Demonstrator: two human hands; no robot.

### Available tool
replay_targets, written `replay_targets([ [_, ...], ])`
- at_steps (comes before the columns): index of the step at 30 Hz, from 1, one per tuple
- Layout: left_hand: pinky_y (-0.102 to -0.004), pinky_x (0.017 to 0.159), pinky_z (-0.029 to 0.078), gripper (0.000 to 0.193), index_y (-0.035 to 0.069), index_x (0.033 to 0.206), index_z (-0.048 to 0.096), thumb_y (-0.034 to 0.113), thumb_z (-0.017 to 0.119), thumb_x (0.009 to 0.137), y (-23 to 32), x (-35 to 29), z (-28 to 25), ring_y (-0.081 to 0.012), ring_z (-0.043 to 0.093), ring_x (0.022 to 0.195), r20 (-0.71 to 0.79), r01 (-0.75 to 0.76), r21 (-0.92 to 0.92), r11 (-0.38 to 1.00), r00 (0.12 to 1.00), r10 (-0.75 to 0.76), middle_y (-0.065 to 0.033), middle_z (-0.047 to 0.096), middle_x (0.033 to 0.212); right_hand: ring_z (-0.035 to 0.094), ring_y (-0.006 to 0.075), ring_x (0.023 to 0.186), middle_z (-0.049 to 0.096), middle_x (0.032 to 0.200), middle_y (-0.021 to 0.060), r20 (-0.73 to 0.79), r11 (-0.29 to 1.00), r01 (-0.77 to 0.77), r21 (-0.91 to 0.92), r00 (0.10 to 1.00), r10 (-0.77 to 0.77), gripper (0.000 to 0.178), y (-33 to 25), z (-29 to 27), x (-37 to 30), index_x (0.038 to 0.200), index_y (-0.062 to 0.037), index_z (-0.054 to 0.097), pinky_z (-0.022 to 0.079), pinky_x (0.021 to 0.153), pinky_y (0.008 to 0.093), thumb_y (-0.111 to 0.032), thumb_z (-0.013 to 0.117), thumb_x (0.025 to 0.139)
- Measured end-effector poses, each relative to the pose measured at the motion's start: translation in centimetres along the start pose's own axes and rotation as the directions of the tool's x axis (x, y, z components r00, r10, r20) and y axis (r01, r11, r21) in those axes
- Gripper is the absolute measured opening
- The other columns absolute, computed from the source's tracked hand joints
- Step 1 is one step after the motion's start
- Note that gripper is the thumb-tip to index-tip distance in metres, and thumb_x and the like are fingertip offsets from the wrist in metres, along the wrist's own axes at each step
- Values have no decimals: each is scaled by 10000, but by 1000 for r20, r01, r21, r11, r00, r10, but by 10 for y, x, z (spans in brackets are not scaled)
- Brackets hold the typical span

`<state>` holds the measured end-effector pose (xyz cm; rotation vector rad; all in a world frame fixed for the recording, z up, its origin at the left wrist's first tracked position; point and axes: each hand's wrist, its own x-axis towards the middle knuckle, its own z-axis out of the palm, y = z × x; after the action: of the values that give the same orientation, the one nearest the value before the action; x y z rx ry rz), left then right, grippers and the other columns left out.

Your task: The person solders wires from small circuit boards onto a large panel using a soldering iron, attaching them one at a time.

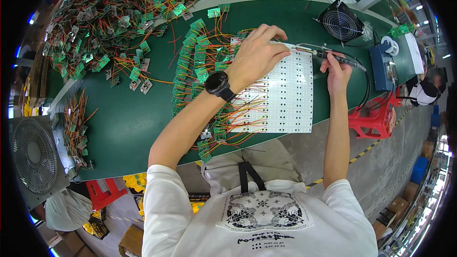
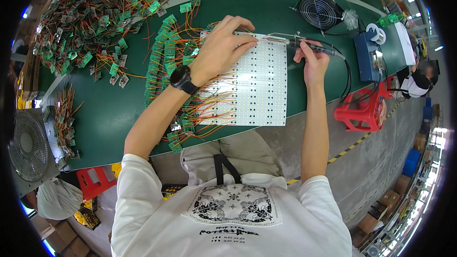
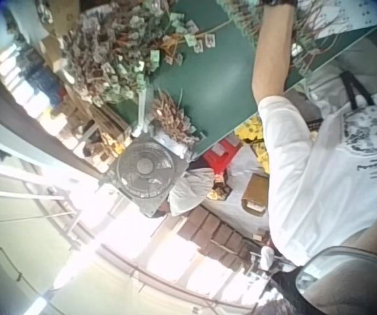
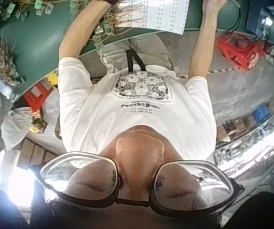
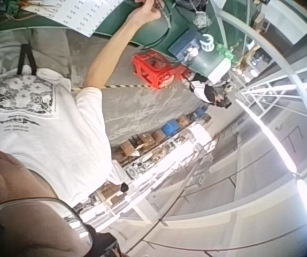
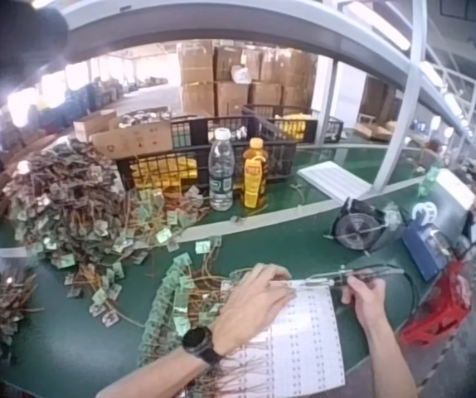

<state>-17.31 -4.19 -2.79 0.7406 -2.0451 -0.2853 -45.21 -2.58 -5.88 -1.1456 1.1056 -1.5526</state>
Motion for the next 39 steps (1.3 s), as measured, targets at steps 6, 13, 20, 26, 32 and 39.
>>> replay_targets([
  [6,-350,785,448,146,82,908,757,170,717,800,-1,0,1,-233,586,841,71,11,-89,996,997,-4,-45,657,792,595,152,563,642,729,97,18,1000,10,-9,1000,-9,172,1,-2,1,1018,49,639,444,528,244,-47,652,876],
  [13,-356,760,448,113,88,833,757,171,716,768,-4,-7,4,-236,601,796,163,125,69,990,977,-134,-48,668,793,602,156,565,643,739,103,45,999,-7,-32,999,9,184,2,-3,1,1034,55,636,456,533,247,-40,642,877],
  [20,-381,720,466,97,89,757,750,149,688,714,-8,-10,6,-255,613,774,132,162,148,976,975,-181,-47,675,789,611,160,583,644,737,107,95,998,-15,-56,995,21,186,1,-1,0,1035,59,633,467,544,249,-42,639,879],
  [26,-392,708,475,97,86,749,747,147,682,712,-9,-10,7,-269,617,759,129,178,162,970,971,-200,-47,675,779,601,169,590,647,737,109,121,997,-19,-81,992,28,189,1,-4,-1,1045,56,630,458,555,266,-57,626,894],
  [32,-393,697,471,95,84,748,746,144,682,712,-8,-10,8,-271,615,749,132,190,155,969,968,-211,-49,675,777,604,165,589,650,741,116,152,994,-11,-109,988,28,200,1,-4,-1,1050,58,625,466,557,264,-63,627,891],
  [39,-396,693,469,98,79,749,742,147,687,708,-9,-10,7,-272,615,746,140,184,155,971,968,-206,-54,672,774,609,162,594,651,744,117,171,991,-8,-130,985,30,203,2,-4,1,1045,64,621,472,558,261,-66,631,890],
])
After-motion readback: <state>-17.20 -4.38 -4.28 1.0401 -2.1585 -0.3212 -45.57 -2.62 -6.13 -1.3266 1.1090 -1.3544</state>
